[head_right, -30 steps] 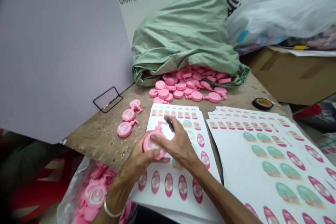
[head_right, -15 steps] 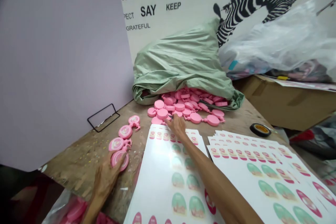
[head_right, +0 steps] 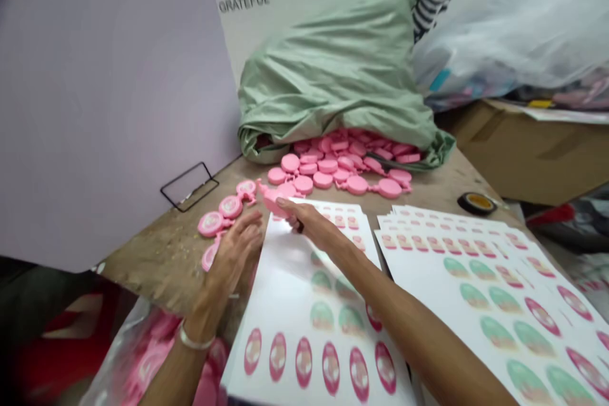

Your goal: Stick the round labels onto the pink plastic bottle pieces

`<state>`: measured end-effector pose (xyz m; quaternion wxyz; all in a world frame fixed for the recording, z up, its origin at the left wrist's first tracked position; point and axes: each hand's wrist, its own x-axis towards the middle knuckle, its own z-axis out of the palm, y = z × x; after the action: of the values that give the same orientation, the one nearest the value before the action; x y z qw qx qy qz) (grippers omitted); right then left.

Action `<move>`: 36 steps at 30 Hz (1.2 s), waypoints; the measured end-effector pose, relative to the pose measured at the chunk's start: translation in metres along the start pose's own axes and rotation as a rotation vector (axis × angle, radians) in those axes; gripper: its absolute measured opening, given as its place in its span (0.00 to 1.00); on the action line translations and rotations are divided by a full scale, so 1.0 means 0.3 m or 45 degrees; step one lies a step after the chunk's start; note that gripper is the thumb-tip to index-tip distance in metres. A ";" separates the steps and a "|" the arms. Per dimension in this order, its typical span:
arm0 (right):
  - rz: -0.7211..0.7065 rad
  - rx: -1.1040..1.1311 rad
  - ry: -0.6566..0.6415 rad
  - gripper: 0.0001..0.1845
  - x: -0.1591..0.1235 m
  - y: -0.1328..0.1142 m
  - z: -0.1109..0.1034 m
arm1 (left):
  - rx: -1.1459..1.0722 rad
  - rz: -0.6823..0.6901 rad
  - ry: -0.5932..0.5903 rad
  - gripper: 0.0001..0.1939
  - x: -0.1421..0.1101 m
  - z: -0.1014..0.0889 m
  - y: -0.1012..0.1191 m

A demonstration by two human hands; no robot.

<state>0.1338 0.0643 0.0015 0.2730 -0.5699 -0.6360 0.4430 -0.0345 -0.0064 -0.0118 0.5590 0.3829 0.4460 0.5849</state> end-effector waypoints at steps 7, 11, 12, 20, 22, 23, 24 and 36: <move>0.045 0.476 -0.173 0.30 -0.301 0.018 0.034 | -0.494 -0.207 -0.256 0.18 -0.064 0.108 -0.022; -0.046 -0.158 0.314 0.24 -0.427 0.143 -0.031 | -0.417 -0.195 -0.066 0.14 -0.125 0.026 0.022; -0.016 -0.265 0.352 0.25 -0.464 0.182 -0.044 | -0.357 -0.216 -0.050 0.14 -0.139 0.004 0.027; 0.407 -0.979 0.636 0.31 -0.689 0.335 -0.034 | -0.049 -0.489 -0.026 0.22 -0.236 -0.023 -0.057; 0.380 -1.007 0.691 0.27 -0.707 0.327 -0.010 | -0.018 -0.510 -0.037 0.23 -0.244 -0.014 -0.073; 0.362 -1.038 0.731 0.25 -0.710 0.321 -0.002 | 0.004 -0.516 -0.043 0.23 -0.245 -0.011 -0.078; 0.343 -1.070 0.777 0.22 -0.710 0.316 0.002 | 0.028 -0.520 -0.047 0.23 -0.245 -0.008 -0.082; 0.370 -0.311 0.742 0.15 -0.654 0.297 -0.070 | 0.138 -0.498 -0.039 0.27 -0.239 0.007 -0.086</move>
<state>0.2343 -0.1238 -0.0360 0.3070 -0.7855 -0.4919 0.2164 -0.0185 -0.0782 -0.0318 0.6473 0.3273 0.5341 0.4343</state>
